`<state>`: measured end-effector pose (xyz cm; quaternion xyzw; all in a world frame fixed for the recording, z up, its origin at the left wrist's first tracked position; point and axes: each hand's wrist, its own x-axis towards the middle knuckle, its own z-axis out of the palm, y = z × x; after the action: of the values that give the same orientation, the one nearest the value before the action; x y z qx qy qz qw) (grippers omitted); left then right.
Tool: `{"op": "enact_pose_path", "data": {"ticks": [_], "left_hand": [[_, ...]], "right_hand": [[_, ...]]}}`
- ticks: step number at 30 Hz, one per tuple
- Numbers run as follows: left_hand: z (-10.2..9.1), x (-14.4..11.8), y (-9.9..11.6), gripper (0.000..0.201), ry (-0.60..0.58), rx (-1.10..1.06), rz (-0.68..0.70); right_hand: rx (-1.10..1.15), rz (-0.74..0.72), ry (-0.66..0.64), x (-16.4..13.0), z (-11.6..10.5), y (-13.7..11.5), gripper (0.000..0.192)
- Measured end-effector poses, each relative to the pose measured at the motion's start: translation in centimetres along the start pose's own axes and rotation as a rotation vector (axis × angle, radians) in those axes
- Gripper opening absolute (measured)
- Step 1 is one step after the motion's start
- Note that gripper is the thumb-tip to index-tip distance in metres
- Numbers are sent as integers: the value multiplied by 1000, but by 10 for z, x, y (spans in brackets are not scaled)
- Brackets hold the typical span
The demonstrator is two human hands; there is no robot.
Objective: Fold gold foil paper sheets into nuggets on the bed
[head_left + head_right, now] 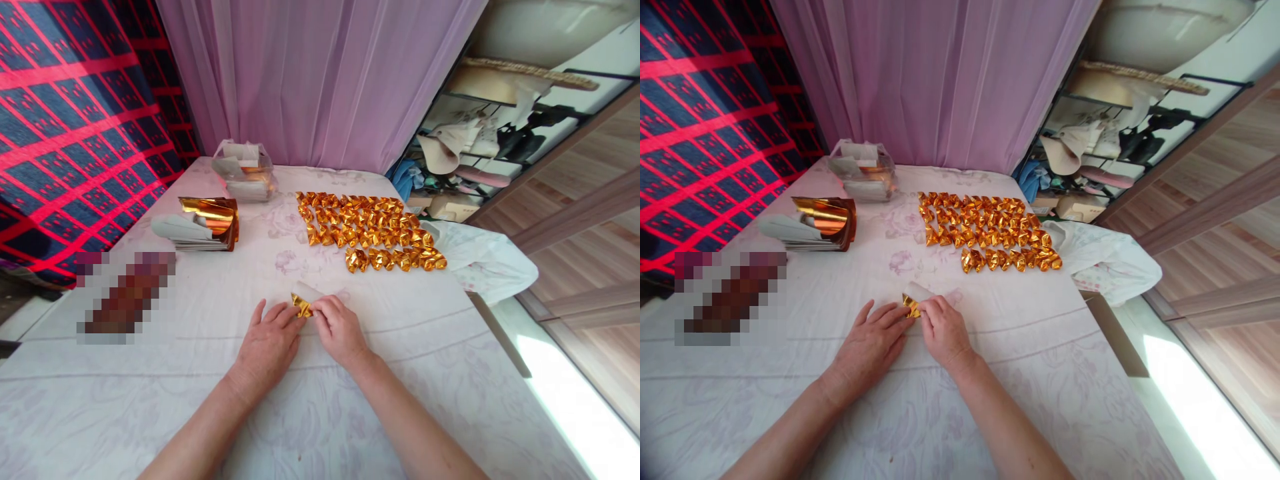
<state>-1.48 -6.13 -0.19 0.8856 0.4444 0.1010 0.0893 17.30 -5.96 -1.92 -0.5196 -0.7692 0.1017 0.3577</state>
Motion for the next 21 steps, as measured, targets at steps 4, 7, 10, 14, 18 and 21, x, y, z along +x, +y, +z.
{"op": "enact_pose_path", "data": {"ticks": [4,7,10,14,18,21], "left_hand": [[4,-2,3,37,23,52,8],[8,-3,7,37,48,96,2],[11,-3,10,37,77,145,6],[11,-4,14,38,79,190,17],[11,-5,15,38,72,206,22],[12,-6,15,39,60,198,13]], "right_hand": [[-13,65,-39,16,1,3,16],[-67,116,-131,36,2,6,13],[-120,88,-204,55,5,10,25],[-159,71,-313,68,8,16,53],[-151,113,-381,72,11,20,62],[-139,125,-391,74,13,20,61]]}}
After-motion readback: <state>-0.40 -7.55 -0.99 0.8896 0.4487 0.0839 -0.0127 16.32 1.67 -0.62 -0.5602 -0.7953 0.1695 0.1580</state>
